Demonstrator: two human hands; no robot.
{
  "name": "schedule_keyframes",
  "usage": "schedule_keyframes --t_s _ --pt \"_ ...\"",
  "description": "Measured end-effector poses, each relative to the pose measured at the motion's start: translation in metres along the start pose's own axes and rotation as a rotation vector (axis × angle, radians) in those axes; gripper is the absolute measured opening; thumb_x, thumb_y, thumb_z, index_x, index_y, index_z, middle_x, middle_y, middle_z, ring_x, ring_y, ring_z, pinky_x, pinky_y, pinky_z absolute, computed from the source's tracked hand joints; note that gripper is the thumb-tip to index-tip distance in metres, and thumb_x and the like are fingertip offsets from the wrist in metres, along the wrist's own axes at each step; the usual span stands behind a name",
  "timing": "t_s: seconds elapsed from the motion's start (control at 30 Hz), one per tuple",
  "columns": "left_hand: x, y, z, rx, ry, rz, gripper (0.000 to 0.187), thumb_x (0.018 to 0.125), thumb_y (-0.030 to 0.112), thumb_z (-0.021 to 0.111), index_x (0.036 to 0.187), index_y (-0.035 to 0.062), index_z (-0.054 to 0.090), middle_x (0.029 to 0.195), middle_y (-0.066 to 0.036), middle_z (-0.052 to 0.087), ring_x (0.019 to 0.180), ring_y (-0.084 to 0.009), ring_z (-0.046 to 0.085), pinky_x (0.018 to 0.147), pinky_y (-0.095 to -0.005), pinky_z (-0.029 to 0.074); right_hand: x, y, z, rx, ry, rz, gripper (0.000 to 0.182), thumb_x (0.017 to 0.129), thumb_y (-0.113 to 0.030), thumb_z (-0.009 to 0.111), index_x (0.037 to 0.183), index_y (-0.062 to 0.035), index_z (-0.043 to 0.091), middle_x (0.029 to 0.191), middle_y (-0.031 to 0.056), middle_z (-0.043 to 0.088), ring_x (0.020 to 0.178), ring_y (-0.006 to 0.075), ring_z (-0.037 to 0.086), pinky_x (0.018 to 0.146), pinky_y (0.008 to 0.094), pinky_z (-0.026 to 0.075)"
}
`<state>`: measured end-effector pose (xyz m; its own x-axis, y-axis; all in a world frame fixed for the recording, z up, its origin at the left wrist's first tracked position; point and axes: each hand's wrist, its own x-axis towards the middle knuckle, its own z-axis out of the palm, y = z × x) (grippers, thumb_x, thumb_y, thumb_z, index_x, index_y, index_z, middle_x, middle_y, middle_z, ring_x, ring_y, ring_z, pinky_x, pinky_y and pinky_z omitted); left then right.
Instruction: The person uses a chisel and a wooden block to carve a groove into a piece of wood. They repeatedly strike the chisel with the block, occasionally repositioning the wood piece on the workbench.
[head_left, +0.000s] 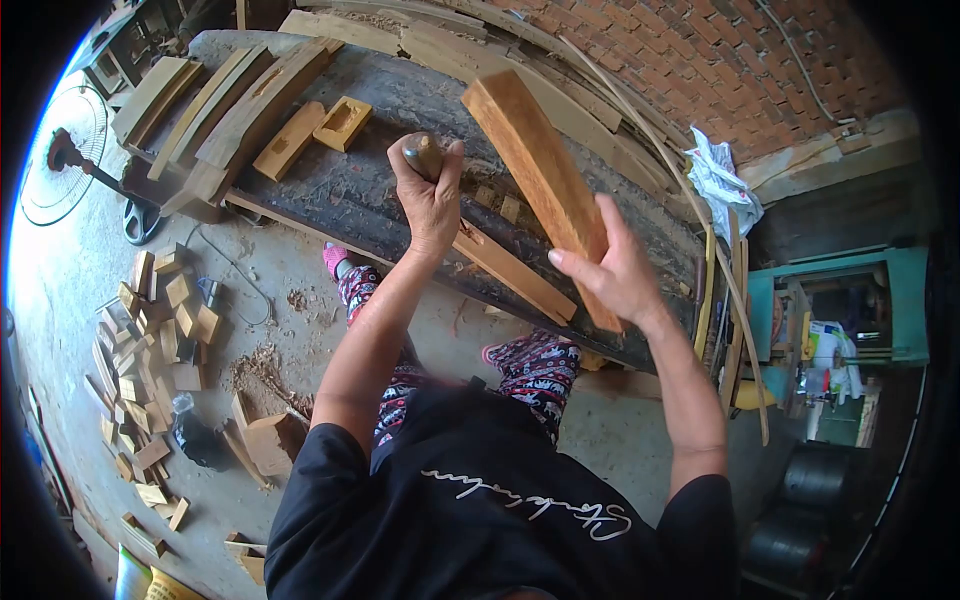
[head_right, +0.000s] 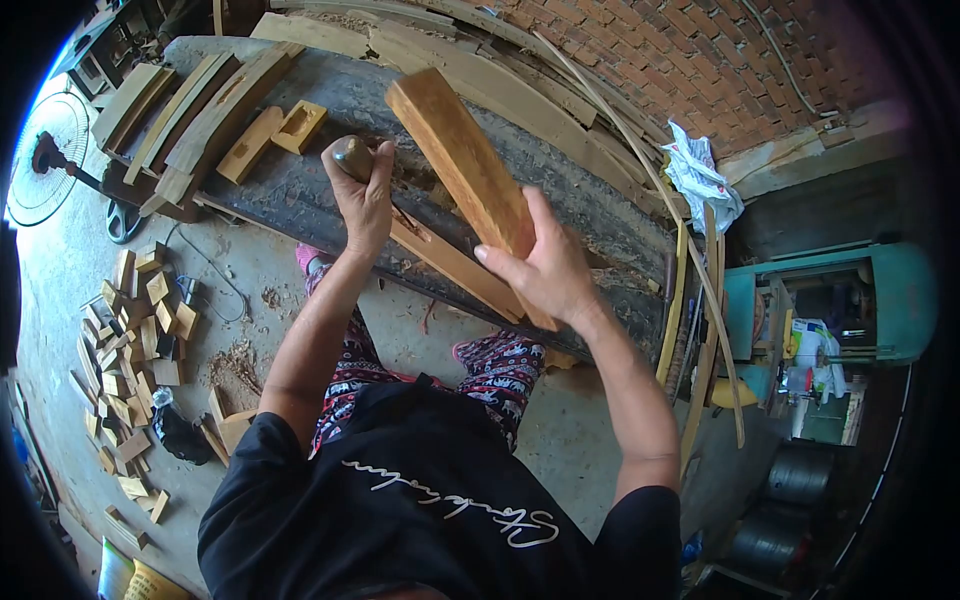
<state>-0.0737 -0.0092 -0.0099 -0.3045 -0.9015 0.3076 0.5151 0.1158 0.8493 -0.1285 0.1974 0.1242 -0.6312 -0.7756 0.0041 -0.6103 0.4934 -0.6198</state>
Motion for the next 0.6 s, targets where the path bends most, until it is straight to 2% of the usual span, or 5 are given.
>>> schedule_keyframes --t_s 0.2,0.33,0.43,0.5,0.6 --pt "0.004 -0.008 0.002 0.063 -0.035 -0.009 0.034 0.091 0.017 0.074 0.110 0.0085 0.047 0.086 0.002 0.051 0.077 -0.0071 0.048 0.069 -0.0226 0.046 0.050 -0.080 -0.044 0.010 0.064 -0.336 0.072 0.081 -0.034 0.076 0.135 -0.0027 0.041 0.112 0.0208 0.067 0.096 0.0313 0.070 0.087 0.0418 0.056" --pt "0.008 -0.025 0.000 0.092 -0.031 -0.018 0.033 0.091 0.014 0.073 0.111 0.0084 0.047 0.089 0.002 0.052 0.078 -0.0072 0.049 0.069 -0.0225 0.046 0.081 -0.085 -0.036 -0.069 0.053 -0.551 0.069 0.082 -0.036 0.074 0.133 -0.0028 0.041 0.111 0.0185 0.063 0.090 0.0306 0.068 0.083 0.0424 0.057" --pt "0.011 -0.026 -0.001 0.081 0.005 0.148 0.033 0.091 0.013 0.072 0.112 0.0087 0.047 0.092 0.001 0.052 0.078 -0.0074 0.050 0.070 -0.0232 0.046 0.102 -0.067 -0.036 -0.424 -0.427 -0.137 0.064 0.078 -0.038 0.077 0.124 -0.0023 0.050 0.102 0.0199 0.067 0.090 0.0291 0.069 0.081 0.0428 0.057" --pt "0.014 -0.025 -0.005 -0.058 0.041 -0.075 0.033 0.092 0.012 0.071 0.113 0.0090 0.046 0.093 0.001 0.052 0.079 -0.0074 0.052 0.070 -0.0238 0.047 0.111 -0.085 -0.057 -0.537 -0.440 -0.026 0.063 0.079 -0.034 0.077 0.128 -0.0044 0.051 0.105 0.0177 0.068 0.094 0.0245 0.068 0.083 0.0379 0.053" --pt "0.013 -0.030 -0.009 -0.014 0.050 -0.079 0.033 0.093 0.010 0.070 0.114 0.0092 0.045 0.093 0.000 0.052 0.079 -0.0077 0.053 0.069 -0.0245 0.048 0.106 -0.096 -0.061 -0.267 -0.212 -0.273 0.069 0.080 -0.038 0.077 0.133 -0.0033 0.050 0.105 0.0144 0.068 0.092 0.0219 0.068 0.085 0.0374 0.053"
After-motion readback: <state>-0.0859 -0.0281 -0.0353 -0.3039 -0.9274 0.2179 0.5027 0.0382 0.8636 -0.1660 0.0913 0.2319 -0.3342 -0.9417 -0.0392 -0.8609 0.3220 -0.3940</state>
